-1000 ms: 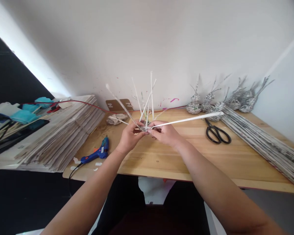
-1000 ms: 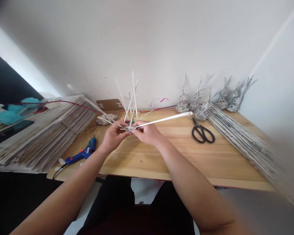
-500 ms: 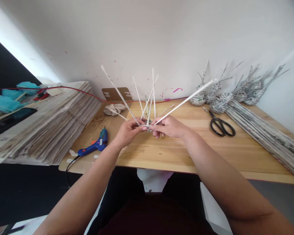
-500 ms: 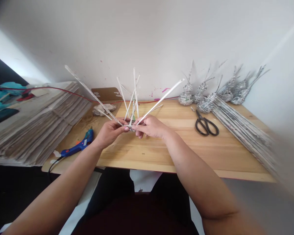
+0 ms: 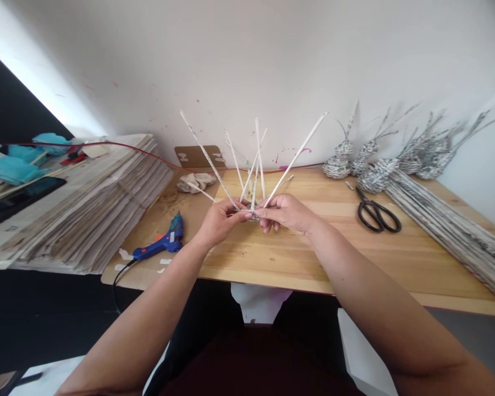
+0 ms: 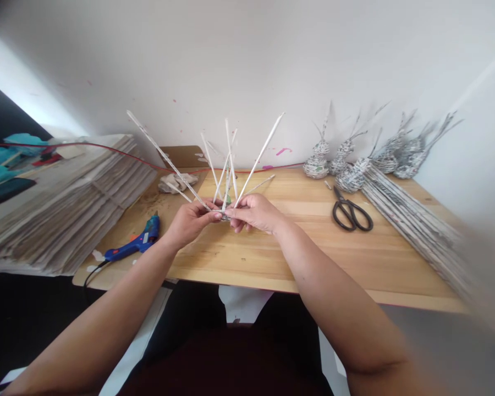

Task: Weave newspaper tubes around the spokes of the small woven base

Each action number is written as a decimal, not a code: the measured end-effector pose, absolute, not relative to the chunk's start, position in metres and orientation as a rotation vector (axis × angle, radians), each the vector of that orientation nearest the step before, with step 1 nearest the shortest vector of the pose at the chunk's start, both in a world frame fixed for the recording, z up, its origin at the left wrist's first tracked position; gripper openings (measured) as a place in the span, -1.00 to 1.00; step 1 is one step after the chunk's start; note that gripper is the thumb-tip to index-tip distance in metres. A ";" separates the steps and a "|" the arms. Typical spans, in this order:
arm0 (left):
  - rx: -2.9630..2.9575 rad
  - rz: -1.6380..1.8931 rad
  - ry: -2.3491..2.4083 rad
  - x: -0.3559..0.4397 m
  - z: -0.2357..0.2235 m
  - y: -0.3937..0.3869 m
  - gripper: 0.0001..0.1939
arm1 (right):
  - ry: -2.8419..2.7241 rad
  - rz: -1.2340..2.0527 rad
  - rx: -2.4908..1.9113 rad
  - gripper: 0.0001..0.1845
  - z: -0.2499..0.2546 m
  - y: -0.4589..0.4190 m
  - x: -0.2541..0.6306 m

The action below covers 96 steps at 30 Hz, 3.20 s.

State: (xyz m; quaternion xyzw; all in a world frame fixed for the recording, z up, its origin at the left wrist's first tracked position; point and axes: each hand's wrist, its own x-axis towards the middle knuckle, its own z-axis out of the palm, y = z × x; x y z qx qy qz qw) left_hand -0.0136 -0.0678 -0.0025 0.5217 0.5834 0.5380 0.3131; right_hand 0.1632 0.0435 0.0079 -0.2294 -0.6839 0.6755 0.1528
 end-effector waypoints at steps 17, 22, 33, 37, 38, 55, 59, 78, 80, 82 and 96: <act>1.294 1.409 1.472 -0.010 -0.004 -0.069 -0.62 | -1.956 1.863 -0.698 -0.82 0.003 0.038 0.160; 1.190 1.475 1.421 -0.007 -0.008 -0.070 -0.67 | -1.984 1.896 -0.719 -0.82 0.001 0.039 0.159; 1.340 1.386 1.477 -0.008 -0.006 -0.070 -0.68 | -1.959 1.986 -0.774 -0.68 0.009 0.041 0.163; 1.254 1.360 1.479 -0.013 -0.004 -0.072 -0.63 | -1.888 1.916 -0.643 -0.58 0.020 0.043 0.169; 1.228 1.355 1.482 -0.014 -0.003 -0.072 -0.62 | -1.875 1.881 -0.606 -0.57 0.022 0.044 0.170; 1.178 1.377 1.450 -0.017 0.005 -0.076 -0.63 | -2.054 1.659 -0.497 -0.79 0.018 0.035 0.168; 1.202 1.388 1.454 -0.015 0.005 -0.075 -0.65 | -2.256 1.392 -0.572 -0.82 0.009 0.029 0.163; 0.948 1.482 1.290 -0.026 0.000 -0.083 -0.72 | -2.186 1.345 -0.511 -0.81 0.009 0.039 0.165; 0.949 1.477 1.287 -0.026 0.000 -0.083 -0.73 | -2.166 1.396 -0.499 -0.87 0.010 0.038 0.165; 0.954 1.474 1.284 -0.027 0.001 -0.084 -0.73 | -2.137 1.443 -0.488 -0.93 0.010 0.037 0.165; 1.087 1.424 1.457 -0.016 0.009 -0.082 -0.63 | -2.111 1.351 -0.508 -0.76 0.015 0.028 0.167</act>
